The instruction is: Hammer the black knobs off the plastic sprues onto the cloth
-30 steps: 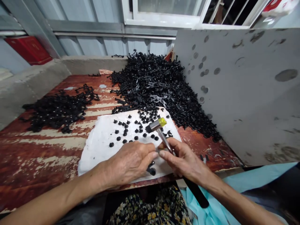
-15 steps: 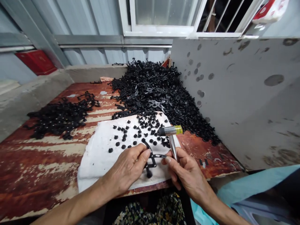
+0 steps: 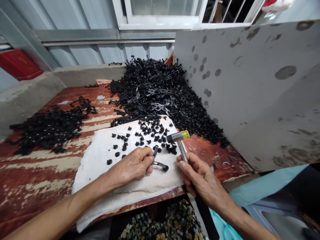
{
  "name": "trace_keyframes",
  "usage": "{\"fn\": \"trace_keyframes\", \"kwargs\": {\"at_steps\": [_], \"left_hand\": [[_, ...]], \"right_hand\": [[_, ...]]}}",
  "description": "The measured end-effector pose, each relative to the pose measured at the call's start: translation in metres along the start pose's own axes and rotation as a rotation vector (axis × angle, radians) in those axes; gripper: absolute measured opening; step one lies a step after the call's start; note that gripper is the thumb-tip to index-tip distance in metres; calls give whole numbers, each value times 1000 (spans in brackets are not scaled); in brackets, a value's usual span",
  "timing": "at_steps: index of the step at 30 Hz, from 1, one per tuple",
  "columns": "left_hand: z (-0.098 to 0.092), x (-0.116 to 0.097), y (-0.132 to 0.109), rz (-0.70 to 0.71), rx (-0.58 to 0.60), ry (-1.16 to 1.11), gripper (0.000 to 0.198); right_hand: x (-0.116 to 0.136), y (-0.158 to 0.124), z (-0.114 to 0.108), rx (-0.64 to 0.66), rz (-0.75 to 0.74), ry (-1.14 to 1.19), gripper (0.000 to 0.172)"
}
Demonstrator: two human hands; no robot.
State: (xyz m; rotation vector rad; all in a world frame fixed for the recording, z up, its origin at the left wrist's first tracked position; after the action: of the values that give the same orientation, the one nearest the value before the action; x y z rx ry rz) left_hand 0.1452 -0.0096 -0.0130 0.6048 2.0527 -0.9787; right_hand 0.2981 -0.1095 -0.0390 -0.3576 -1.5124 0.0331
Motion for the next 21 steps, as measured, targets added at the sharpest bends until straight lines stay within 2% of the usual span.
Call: {"fn": "trace_keyframes", "kwargs": {"at_steps": [4, 10, 21], "left_hand": [[-5, 2, 7, -56, -11, 40, 26], [-5, 1, 7, -6, -45, 97, 37], [-6, 1, 10, -6, -23, 101, 39]], "right_hand": [[-7, 3, 0, 11, 43, 109, 40], [-6, 4, -2, 20, 40, 209, 35], [-8, 6, -2, 16, 69, 235, 34]]}}
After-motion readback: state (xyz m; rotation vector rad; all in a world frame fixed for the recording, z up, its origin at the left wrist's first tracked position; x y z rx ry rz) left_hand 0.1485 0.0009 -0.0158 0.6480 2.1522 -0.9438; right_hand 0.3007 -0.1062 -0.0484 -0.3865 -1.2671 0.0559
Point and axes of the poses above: each hand's wrist, its own y-axis towards the middle knuckle, its own z-axis out of the palm, x = y × z, the point moved 5 cm from there along y, towards the middle knuckle
